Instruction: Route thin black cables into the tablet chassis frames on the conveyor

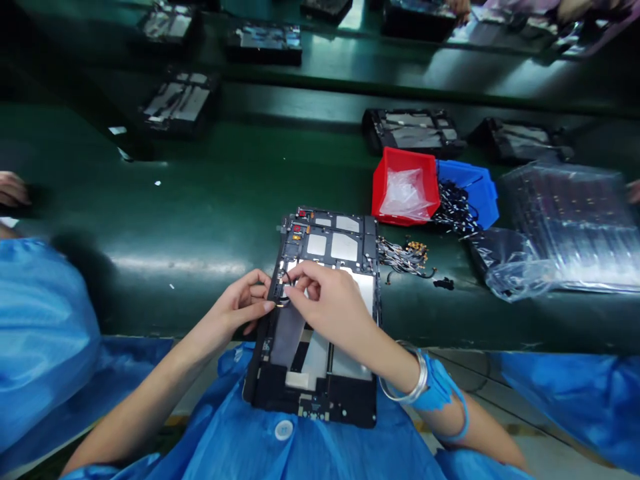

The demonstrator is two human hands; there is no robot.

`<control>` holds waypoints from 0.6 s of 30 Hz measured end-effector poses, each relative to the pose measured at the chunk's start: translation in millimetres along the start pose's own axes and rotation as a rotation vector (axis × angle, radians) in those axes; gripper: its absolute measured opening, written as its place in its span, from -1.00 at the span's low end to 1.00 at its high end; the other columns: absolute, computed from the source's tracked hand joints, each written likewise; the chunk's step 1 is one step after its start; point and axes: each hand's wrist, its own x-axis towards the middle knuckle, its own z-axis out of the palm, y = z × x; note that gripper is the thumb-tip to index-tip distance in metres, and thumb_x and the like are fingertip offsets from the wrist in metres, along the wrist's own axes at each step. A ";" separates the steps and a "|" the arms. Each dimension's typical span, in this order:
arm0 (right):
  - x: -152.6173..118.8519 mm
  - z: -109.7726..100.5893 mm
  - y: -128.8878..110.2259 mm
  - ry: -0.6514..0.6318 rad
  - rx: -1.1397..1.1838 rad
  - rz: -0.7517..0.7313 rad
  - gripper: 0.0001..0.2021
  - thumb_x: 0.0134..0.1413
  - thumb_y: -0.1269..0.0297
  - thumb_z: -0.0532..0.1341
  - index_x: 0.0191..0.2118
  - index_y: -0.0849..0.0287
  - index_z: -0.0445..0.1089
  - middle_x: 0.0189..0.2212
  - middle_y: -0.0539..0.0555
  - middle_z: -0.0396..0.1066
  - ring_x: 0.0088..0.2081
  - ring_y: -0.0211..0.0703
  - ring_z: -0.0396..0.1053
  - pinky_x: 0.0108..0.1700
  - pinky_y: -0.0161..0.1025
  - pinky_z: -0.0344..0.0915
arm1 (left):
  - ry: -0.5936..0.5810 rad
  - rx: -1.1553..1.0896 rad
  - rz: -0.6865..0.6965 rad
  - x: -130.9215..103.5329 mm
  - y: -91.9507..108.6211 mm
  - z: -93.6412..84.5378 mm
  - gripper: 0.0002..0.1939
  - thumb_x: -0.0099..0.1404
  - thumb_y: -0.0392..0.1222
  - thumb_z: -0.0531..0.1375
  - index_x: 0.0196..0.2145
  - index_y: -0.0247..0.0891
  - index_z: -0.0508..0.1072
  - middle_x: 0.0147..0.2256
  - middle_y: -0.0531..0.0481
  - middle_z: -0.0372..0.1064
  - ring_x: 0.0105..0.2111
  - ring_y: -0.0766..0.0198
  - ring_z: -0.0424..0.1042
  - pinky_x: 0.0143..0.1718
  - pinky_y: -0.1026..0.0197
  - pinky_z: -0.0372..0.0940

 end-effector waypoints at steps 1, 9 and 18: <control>3.5 -3.2 0.8 -0.003 -0.004 -0.004 -0.94 0.01 0.34 0.21 -0.38 0.13 0.45 -0.59 -0.07 0.39 -0.56 -0.33 0.25 -0.50 -0.33 0.13 | 0.002 -0.005 0.002 -0.7 0.2 0.2 -0.61 0.10 0.03 0.33 -0.34 -0.20 0.22 -0.52 0.16 0.24 -0.66 0.48 0.11 -0.73 0.44 -0.01; 11.8 -13.0 3.0 -0.011 -0.121 -0.026 -0.93 -0.09 0.41 0.23 -0.50 0.14 0.45 -0.64 -0.08 0.37 -0.58 -0.34 0.21 -0.52 -0.36 0.08 | 0.033 -0.071 -0.010 -2.8 -4.6 2.8 -0.62 0.12 0.05 0.31 -0.29 -0.21 0.27 -0.49 0.14 0.26 -0.66 0.48 0.10 -0.73 0.44 0.00; 9.3 -13.6 -5.1 -0.020 -0.277 0.042 -0.95 -0.07 0.41 0.22 -0.48 0.14 0.41 -0.66 -0.12 0.32 -0.58 -0.35 0.18 -0.48 -0.37 0.07 | 0.045 -0.021 -0.014 3.8 1.1 6.7 -0.63 0.08 -0.08 0.35 -0.33 -0.26 0.25 -0.44 0.10 0.38 -0.56 0.48 0.27 -0.55 0.43 0.16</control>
